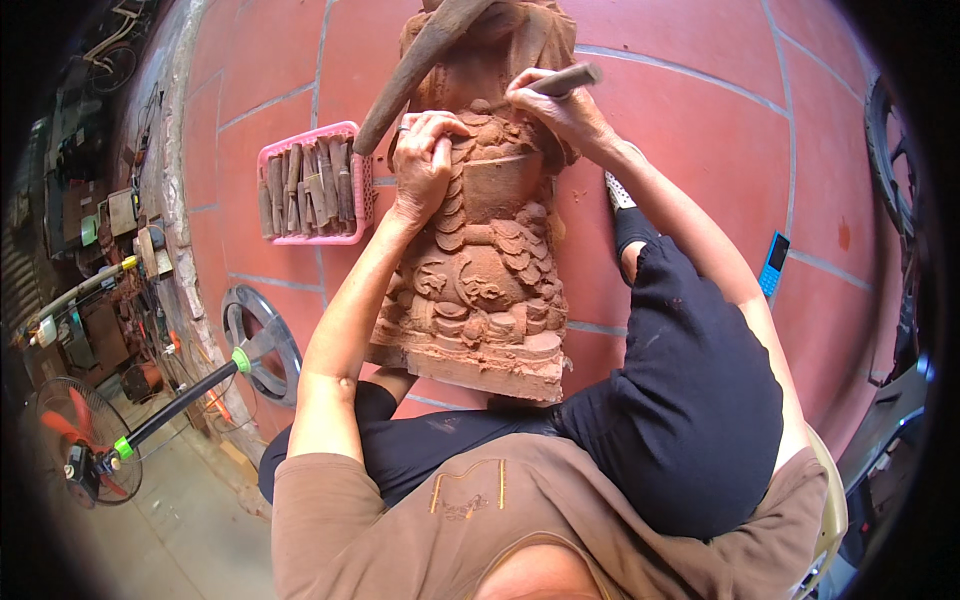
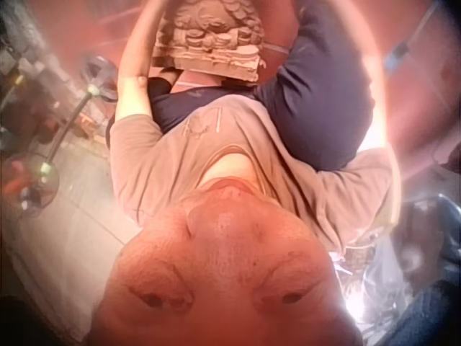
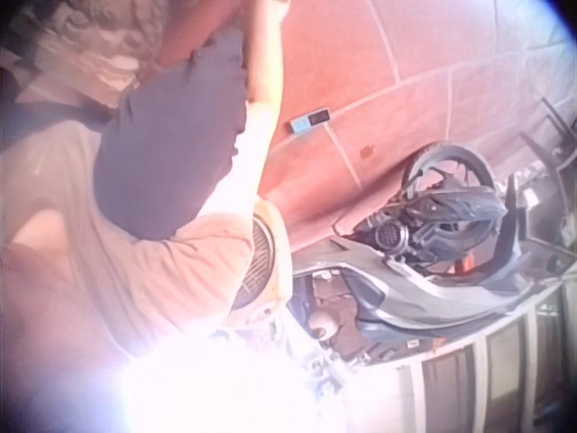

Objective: The person carves a wooden sculpture using a chisel and mallet. They repeatedly strike the chisel to shape the upper portion of the piece, occasionally adjusting the chisel position and clearing wood shavings with their hand.

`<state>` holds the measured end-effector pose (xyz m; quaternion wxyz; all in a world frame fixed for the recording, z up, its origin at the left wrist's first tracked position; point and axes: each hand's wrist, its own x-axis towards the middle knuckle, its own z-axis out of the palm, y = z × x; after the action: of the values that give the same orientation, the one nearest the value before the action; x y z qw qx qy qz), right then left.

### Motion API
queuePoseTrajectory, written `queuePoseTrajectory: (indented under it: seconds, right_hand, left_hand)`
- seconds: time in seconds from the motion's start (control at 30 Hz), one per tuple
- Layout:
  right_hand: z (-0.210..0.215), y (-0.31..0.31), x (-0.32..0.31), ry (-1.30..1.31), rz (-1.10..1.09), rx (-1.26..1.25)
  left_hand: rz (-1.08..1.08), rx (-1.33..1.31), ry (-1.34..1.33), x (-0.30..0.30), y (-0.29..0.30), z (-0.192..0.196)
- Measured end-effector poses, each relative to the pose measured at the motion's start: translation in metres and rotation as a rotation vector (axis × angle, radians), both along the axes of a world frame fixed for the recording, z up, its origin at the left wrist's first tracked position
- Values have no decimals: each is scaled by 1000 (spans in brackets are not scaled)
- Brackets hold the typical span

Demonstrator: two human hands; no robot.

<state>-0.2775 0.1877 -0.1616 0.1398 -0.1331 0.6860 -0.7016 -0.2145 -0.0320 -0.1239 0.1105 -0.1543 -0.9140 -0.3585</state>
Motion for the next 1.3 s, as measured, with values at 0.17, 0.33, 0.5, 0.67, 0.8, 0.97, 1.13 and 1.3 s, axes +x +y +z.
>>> queuePoseTrajectory:
  seconds: [0.17, 0.33, 0.5, 0.67, 0.8, 0.97, 1.13, 1.3]
  right_hand:
    - [-6, 12, 3, 44, 25, 72]
    - [5, 18, 2, 72, 91, 127]
    - [19, 22, -14, 283, 352, 157]
    - [33, 23, -24, 286, 499, 289]
    - [33, 22, -27, 334, 406, 259]
    - [24, 17, -20, 423, 328, 274]
    - [42, 9, -1, 370, 295, 465]
    - [46, 8, -3, 161, 159, 425]
  left_hand:
    - [3, -5, 12, 0, 3, 2]
    - [7, 11, -3, 1, 1, 0]
    - [7, -7, 8, 0, 4, 1]
    - [15, -22, -33, 2, 0, 1]
    - [6, -39, -49, 2, 2, 4]
    - [0, -13, 0, 0, 2, 1]
    - [19, -47, -44, 4, -3, 3]
    - [5, -10, 20, 0, 2, 0]
